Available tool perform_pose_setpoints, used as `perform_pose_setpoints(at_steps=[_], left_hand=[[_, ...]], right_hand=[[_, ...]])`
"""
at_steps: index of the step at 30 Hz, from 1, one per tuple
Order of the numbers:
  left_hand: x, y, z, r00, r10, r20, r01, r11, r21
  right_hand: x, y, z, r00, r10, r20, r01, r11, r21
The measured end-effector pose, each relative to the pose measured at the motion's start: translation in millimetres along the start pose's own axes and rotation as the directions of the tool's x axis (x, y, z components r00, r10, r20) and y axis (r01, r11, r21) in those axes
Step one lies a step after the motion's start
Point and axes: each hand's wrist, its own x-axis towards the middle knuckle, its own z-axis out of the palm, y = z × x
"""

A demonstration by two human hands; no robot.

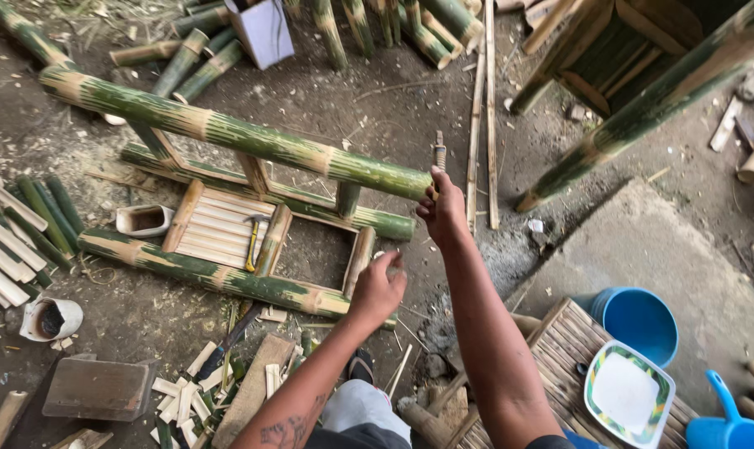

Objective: The person assembles a bamboo frame by cutting bamboo poles to length with a hand saw, then securing them to a slatted base using a hammer and nails. The person repeatedly positions bamboo pieces and hammers nails to attach them.

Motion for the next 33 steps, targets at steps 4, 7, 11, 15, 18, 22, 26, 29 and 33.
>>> perform_pose_setpoints(at_steps=[4,7,11,15,18,22,26,29,33], left_hand=[[27,47,-2,0.993,-0.105,0.052,0.107,0.994,-0.037],[56,60,11,1.000,-0.002,-0.021,0.000,0.995,-0.098],[79,42,30,1.000,-0.002,0.002,0.002,0.983,-0.184],[86,2,42,0.970,-0.138,0.202,0.211,0.890,-0.405],[110,-27,65,0.968,-0.124,0.217,0.223,0.820,-0.527],[161,-39,92,0.977,0.014,0.214,0.112,0.820,-0.561],[231,-35,81,0.980,-0.055,0.190,0.116,0.937,-0.328],[216,-33,79,0.987,-0.136,0.080,0.154,0.939,-0.307],[257,-27,64,0.993,-0.110,0.052,0.121,0.938,-0.325]], right_hand=[[-14,-20,7,1.000,0.019,0.010,-0.019,0.996,0.090],[-22,-24,4,0.999,-0.026,-0.021,0.028,0.996,0.082],[-34,-29,-7,0.998,-0.001,-0.060,0.007,0.995,0.100],[-16,-62,2,0.997,-0.021,-0.075,0.020,1.000,-0.009],[42,-96,12,0.991,-0.077,-0.105,0.070,0.995,-0.075],[138,-140,39,0.989,-0.126,-0.070,0.120,0.989,-0.087],[239,-211,80,0.959,-0.280,-0.051,0.267,0.947,-0.180],[288,-219,78,0.960,-0.271,-0.072,0.256,0.951,-0.172],[345,-249,115,0.964,-0.258,-0.067,0.246,0.957,-0.151]])
